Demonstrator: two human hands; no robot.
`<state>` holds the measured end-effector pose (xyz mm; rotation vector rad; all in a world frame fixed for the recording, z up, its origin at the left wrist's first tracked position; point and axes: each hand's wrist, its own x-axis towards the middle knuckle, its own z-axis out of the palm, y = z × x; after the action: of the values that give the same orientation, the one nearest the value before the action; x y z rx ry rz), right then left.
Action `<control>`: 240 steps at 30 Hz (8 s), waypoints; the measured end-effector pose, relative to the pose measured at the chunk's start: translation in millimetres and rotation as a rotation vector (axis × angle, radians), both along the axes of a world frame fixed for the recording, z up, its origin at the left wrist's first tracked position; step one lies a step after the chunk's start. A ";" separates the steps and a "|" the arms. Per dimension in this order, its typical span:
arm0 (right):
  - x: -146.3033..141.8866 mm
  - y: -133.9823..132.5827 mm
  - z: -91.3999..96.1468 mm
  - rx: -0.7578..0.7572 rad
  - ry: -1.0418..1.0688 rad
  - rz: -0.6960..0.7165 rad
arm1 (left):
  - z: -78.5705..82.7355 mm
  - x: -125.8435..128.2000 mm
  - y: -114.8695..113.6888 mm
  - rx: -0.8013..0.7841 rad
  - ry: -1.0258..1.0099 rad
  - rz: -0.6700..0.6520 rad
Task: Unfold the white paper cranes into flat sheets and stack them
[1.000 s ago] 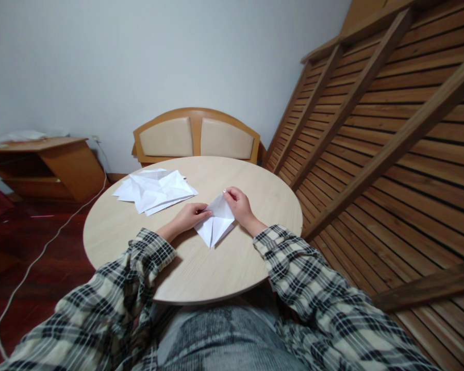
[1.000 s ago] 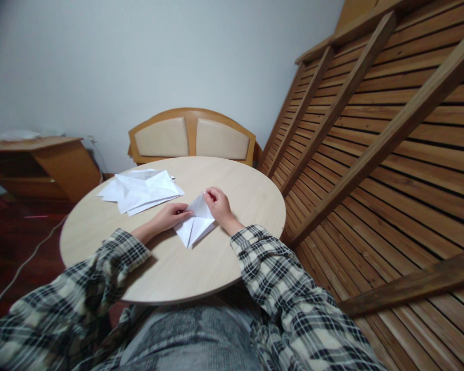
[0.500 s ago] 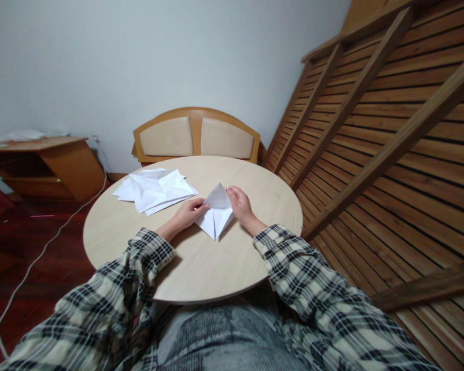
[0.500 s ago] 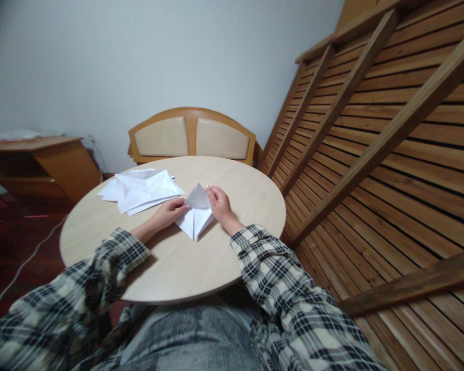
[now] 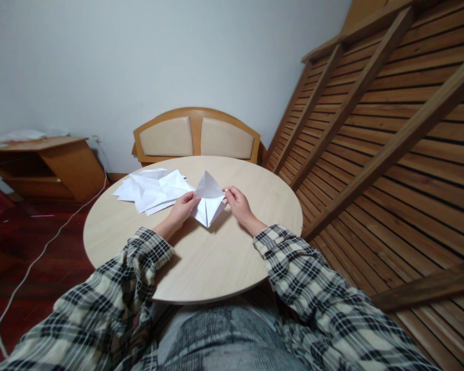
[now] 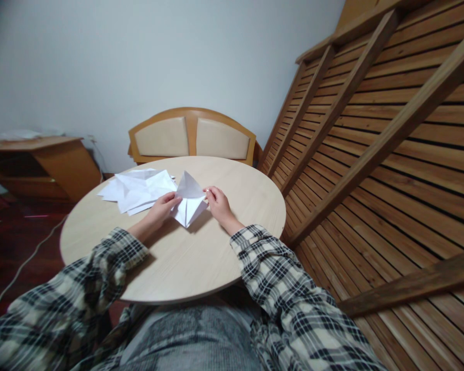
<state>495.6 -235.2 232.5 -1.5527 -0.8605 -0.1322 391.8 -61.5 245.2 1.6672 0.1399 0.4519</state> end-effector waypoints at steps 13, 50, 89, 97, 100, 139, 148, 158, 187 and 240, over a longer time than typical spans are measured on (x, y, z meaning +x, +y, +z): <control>4.6 2.8 -5.8 -0.083 -0.009 0.071 | -5.4 3.5 1.6 -0.082 0.004 -0.037; -11.2 -1.0 4.1 -0.167 -0.011 0.158 | -6.0 0.8 -1.2 -0.024 0.000 -0.189; -10.3 -4.5 7.0 -0.275 -0.223 0.112 | 4.1 -10.1 -5.2 0.208 0.056 -0.253; -12.3 -5.2 9.8 -0.249 -0.222 0.078 | 3.3 -8.7 -3.6 0.247 0.072 -0.281; -12.2 -5.0 9.9 -0.218 -0.228 0.071 | 3.3 -8.5 -4.0 0.257 0.071 -0.286; 1.2 0.2 -1.5 0.049 -0.094 0.034 | 4.5 -12.9 -6.5 0.279 0.240 -0.396; -1.8 -1.3 1.6 0.038 -0.107 0.020 | 3.6 -11.6 -5.4 0.276 0.247 -0.404; -3.1 -2.9 2.9 0.049 -0.091 0.005 | -3.2 -7.4 -0.3 0.294 0.242 -0.429; -5.2 -0.5 3.5 0.032 0.059 0.116 | 1.4 -9.4 -4.3 0.238 0.171 -0.376; -7.8 -2.0 -1.7 -0.045 -0.009 0.077 | 9.0 -6.4 -5.1 0.269 -0.147 -0.008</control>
<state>487.9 -237.2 230.8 -1.5593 -0.9348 -0.0645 385.4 -66.5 254.2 1.8894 -0.0382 0.6062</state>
